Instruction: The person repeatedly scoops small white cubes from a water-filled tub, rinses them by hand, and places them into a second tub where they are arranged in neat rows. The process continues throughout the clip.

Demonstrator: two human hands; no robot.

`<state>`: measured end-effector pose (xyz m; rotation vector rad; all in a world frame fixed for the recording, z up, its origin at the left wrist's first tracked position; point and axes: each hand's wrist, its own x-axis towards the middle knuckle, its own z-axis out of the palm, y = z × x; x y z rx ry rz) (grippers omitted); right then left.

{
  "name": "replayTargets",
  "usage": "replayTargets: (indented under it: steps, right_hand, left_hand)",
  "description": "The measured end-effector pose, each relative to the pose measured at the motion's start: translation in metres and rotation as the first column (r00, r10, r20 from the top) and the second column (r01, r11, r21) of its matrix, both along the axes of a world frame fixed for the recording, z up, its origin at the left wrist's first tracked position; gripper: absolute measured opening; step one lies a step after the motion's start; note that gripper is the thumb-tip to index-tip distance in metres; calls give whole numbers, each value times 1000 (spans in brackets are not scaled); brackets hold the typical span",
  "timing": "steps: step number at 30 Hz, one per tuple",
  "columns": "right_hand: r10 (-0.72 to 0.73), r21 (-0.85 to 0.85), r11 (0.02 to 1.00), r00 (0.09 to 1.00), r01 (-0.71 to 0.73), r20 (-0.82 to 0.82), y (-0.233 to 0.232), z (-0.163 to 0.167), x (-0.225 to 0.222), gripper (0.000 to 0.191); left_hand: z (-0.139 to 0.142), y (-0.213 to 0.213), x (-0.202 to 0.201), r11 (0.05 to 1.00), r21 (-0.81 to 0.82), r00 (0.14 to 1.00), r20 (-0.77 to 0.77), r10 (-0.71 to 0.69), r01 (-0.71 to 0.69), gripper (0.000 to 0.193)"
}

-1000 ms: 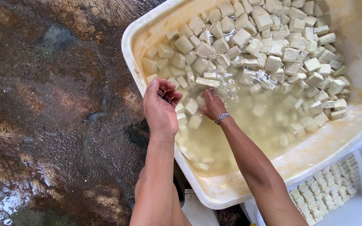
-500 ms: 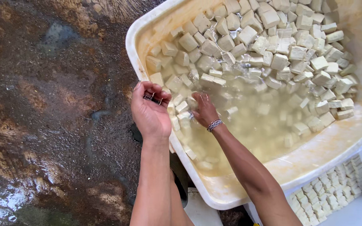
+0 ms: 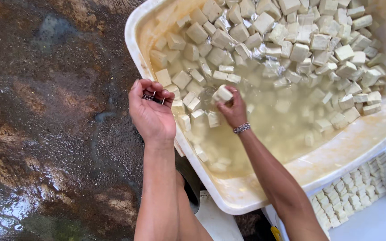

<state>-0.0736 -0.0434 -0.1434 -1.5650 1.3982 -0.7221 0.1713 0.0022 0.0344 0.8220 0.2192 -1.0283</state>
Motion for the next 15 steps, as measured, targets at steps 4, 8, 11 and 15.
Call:
replayTargets:
  steps: [4,8,11,15]
  right_hand:
    - [-90,-136,987,995,83,-50,7,26,-37,61]
    - [-127,-124,987,962,99,-241,39,47,-23,59]
    - [141,-468,843,948,-266,-285,43,45,-4,62]
    - [428,-365,770,848,-523,-313,32,27,-9,58]
  left_hand:
    - [-1,-2,-5,999,-33,999,-31,-13,12,20]
    - [3,-6,-19,998,-47,998,-48,-41,39,20]
    - [6,-10,-24,997,-39,996,-51,-67,65,19]
    - [6,-3,-21,996,-25,996,-25,-83,82,20]
